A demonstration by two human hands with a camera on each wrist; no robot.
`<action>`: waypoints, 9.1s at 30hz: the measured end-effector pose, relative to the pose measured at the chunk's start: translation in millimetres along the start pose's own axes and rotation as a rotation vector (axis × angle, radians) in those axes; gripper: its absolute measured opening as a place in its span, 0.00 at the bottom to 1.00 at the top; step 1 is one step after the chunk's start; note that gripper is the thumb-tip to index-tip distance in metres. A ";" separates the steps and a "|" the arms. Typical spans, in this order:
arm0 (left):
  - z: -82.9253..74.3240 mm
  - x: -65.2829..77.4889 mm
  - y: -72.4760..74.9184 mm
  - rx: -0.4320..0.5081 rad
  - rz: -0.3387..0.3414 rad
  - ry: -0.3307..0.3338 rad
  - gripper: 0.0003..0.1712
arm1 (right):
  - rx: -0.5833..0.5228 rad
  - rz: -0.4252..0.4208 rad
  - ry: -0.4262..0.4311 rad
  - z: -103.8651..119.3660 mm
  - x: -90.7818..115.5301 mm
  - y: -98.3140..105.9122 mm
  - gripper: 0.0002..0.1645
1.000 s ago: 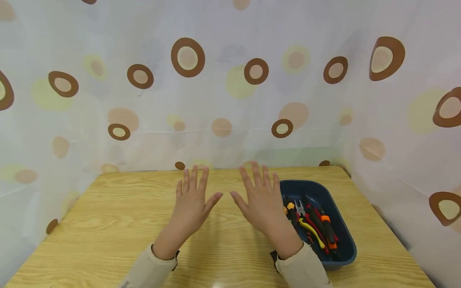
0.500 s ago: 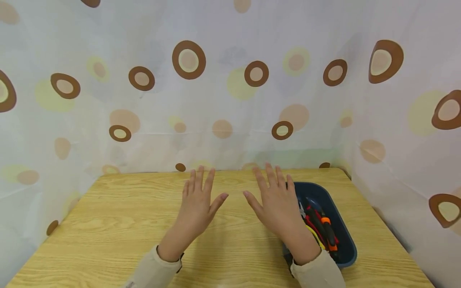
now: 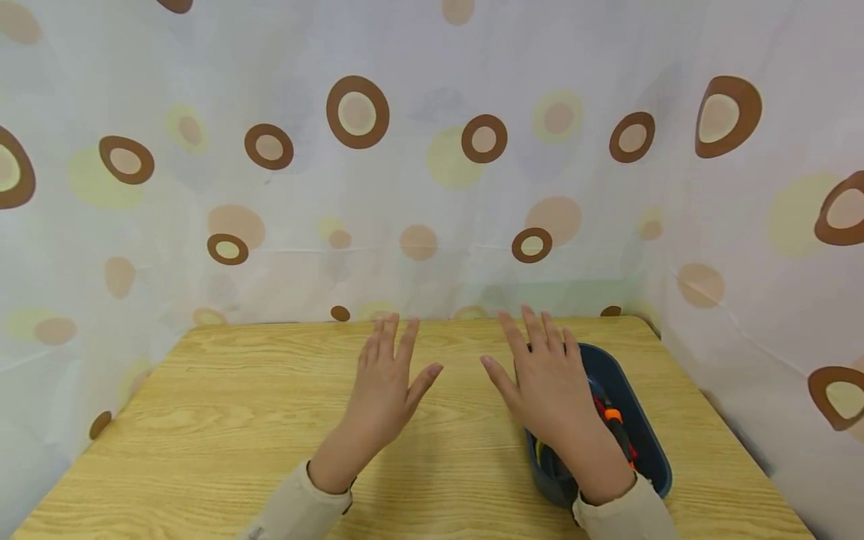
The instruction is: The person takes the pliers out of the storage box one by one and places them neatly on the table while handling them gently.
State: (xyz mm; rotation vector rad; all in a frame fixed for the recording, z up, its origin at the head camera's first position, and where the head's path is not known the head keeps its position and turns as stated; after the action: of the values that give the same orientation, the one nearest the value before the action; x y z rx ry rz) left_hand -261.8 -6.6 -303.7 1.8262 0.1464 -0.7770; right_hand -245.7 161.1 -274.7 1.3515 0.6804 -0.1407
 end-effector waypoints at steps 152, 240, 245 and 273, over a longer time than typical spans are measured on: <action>-88.6 4.7 -137.4 0.843 0.507 0.338 0.16 | -0.346 0.611 -0.275 -193.7 70.8 -72.9 0.23; -44.0 23.0 -96.6 0.780 0.428 0.434 0.27 | -0.476 0.525 -0.159 -121.7 45.4 -81.6 0.20; -42.9 23.6 -95.3 0.773 0.436 0.419 0.27 | -0.466 0.520 -0.170 -121.2 46.3 -81.9 0.20; -29.0 2.2 -86.5 0.486 0.356 0.204 0.20 | -0.774 0.518 -0.553 -144.9 54.9 -97.6 0.27</action>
State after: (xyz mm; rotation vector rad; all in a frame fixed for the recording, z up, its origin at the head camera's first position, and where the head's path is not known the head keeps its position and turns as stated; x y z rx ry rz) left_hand -286.5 52.9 -368.4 2.3055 -0.2540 -0.3900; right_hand -301.1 287.6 -395.0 0.6460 -0.1101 0.1554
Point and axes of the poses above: each hand's wrist, its own x-axis away from the middle knuckle, its own y-axis out of the back of the hand, z = x × y, the point moved 8 cm from there along -x, towards the middle knuckle, and after that the axes turned 2 degrees about -z, right-handed, at the moved point
